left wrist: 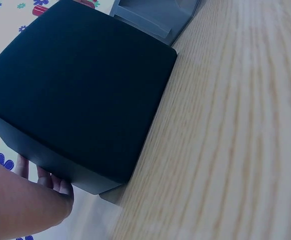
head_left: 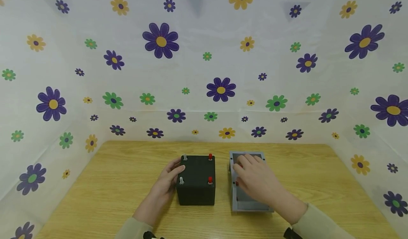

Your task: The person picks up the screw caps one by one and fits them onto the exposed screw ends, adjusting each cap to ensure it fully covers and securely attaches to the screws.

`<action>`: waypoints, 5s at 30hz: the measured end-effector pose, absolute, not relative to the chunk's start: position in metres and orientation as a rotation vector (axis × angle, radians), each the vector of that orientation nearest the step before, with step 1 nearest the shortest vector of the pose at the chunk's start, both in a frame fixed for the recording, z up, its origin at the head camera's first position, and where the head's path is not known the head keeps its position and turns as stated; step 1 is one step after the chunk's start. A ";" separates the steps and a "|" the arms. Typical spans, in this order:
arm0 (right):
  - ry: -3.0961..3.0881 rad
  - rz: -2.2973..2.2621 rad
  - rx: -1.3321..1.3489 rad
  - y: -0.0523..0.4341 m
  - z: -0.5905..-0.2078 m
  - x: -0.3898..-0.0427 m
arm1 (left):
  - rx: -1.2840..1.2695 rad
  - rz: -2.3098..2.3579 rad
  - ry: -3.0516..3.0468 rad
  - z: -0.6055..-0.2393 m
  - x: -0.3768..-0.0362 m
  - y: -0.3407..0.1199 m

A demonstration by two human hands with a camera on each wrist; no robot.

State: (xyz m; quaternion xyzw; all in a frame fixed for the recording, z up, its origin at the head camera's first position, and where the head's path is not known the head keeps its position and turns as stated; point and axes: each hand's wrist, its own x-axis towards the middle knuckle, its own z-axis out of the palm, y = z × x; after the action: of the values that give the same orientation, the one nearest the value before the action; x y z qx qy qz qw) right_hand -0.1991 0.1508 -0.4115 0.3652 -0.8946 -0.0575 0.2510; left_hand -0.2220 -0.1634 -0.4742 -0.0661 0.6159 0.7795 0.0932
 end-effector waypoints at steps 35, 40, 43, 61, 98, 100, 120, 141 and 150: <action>-2.467 -0.125 0.940 0.159 -0.431 -0.204 | -0.180 2.358 1.826 -0.475 -0.220 -0.162; -2.472 -0.135 0.931 0.160 -0.434 -0.205 | -0.181 2.358 1.823 -0.475 -0.220 -0.162; -2.468 -0.135 0.929 0.160 -0.436 -0.206 | -0.183 2.359 1.824 -0.475 -0.220 -0.162; -2.487 -0.145 0.931 0.163 -0.446 -0.210 | -0.179 2.366 1.835 -0.478 -0.221 -0.162; -2.580 -0.208 0.929 0.159 -0.454 -0.215 | -0.206 2.357 1.837 -0.475 -0.220 -0.161; -2.584 -0.211 0.927 0.159 -0.455 -0.216 | -0.203 2.356 1.839 -0.475 -0.220 -0.161; -2.645 -0.215 0.931 0.153 -0.458 -0.216 | -0.186 2.332 1.849 -0.471 -0.218 -0.161; -2.698 -0.258 0.887 0.147 -0.465 -0.221 | -0.189 2.337 1.829 -0.473 -0.219 -0.162; -2.711 -0.248 0.888 0.147 -0.469 -0.223 | -0.180 2.319 1.846 -0.474 -0.219 -0.163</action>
State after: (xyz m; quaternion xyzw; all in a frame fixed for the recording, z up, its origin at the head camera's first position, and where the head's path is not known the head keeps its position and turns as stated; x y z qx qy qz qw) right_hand -0.2234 0.1466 -0.4690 0.3072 -0.9376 -0.0857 0.1386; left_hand -0.2193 -0.1627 -0.4742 -0.0604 0.6192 0.7782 0.0858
